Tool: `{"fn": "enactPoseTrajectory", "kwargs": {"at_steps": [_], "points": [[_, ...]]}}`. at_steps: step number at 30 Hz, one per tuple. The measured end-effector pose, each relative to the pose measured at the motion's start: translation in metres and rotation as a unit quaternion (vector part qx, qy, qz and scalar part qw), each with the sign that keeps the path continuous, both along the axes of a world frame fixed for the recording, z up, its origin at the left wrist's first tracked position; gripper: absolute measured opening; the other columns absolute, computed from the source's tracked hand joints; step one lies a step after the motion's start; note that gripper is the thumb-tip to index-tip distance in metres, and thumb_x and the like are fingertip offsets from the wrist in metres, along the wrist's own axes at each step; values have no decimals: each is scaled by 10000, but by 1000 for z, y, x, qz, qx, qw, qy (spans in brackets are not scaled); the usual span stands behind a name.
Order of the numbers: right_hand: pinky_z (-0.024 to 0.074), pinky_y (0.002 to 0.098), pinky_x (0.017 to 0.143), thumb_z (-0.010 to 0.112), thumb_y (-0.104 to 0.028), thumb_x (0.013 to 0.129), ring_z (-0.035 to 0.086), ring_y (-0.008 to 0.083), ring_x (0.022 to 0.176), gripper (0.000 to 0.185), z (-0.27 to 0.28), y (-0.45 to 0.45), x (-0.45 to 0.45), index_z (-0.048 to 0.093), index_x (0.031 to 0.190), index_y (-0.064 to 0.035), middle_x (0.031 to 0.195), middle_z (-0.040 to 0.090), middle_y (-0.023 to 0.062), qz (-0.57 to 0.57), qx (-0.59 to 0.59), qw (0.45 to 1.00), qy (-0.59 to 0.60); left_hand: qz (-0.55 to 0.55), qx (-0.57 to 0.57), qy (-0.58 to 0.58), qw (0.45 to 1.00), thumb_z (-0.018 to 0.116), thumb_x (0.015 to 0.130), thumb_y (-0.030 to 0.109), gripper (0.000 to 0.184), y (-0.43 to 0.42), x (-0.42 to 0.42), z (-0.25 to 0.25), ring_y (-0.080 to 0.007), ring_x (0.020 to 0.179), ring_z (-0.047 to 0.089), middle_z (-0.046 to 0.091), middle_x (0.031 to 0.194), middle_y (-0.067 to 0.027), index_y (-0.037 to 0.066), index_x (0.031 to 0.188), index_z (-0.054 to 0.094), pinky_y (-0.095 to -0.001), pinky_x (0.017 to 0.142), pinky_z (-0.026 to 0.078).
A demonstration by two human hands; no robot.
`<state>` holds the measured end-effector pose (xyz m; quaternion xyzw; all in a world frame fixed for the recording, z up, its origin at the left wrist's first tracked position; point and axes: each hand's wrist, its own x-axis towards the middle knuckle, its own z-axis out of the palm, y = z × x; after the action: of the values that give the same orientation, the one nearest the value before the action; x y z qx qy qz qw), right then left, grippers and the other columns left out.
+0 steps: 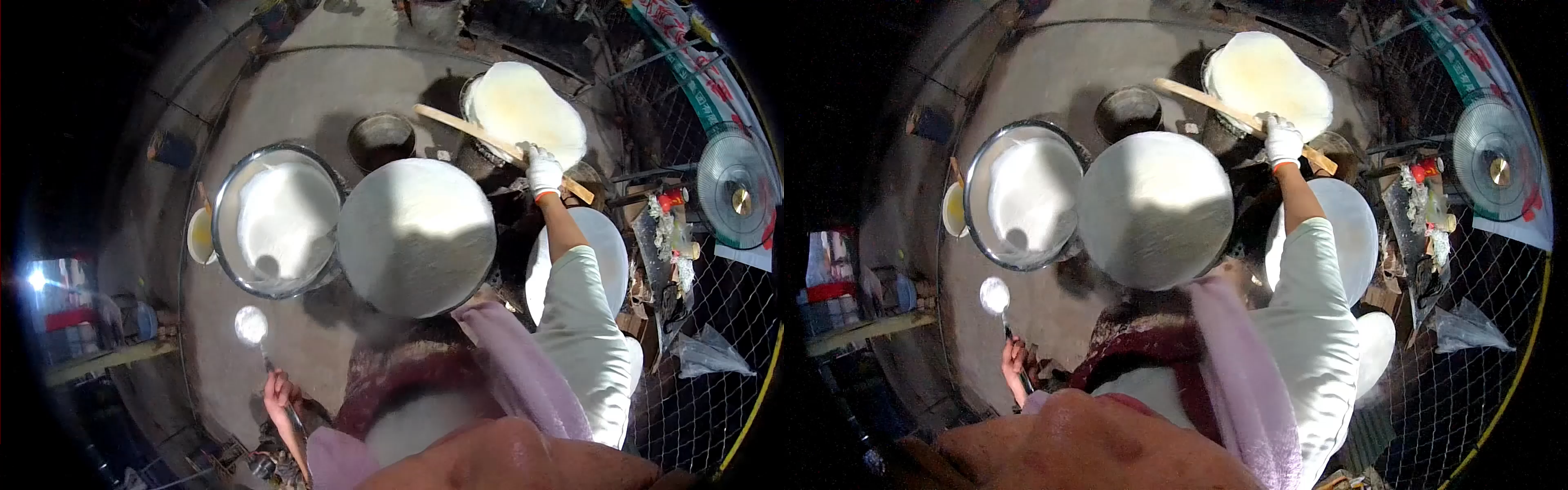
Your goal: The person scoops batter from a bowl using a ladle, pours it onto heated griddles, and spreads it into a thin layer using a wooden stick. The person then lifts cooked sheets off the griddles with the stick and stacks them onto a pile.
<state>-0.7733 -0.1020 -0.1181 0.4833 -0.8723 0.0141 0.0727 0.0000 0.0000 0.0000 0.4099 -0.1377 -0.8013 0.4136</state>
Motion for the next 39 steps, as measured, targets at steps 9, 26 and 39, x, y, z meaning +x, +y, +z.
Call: {"fn": "enactPoseTrajectory", "kwargs": {"at_steps": [9,26,39], "points": [[508,418,677,608,-184,880,603,335,817,396,64,75,166,558,1273,-185,888,590,148,-50,-108,992,-40,-109,50,-274,954,508,945,256,237,-144,-2,-43,-92,430,379,472,663,-7,24,929,554,-233,420,321],[488,241,775,612,22,800,608,87,859,455,64,205,589,588,1247,-57,997,687,49,-356,-202,786,-463,-599,-490,-542,327,442,969,287,375,-391,-56,-307,-390,886,637,654,906,-237,-35,964,636,-469,757,512],[484,321,661,465,-99,870,598,174,742,207,90,300,666,613,1013,-81,841,614,98,-465,10,571,-677,-311,265,131,903,395,1004,381,375,-185,54,-260,-68,370,308,383,599,49,44,930,542,-259,476,326]]}}
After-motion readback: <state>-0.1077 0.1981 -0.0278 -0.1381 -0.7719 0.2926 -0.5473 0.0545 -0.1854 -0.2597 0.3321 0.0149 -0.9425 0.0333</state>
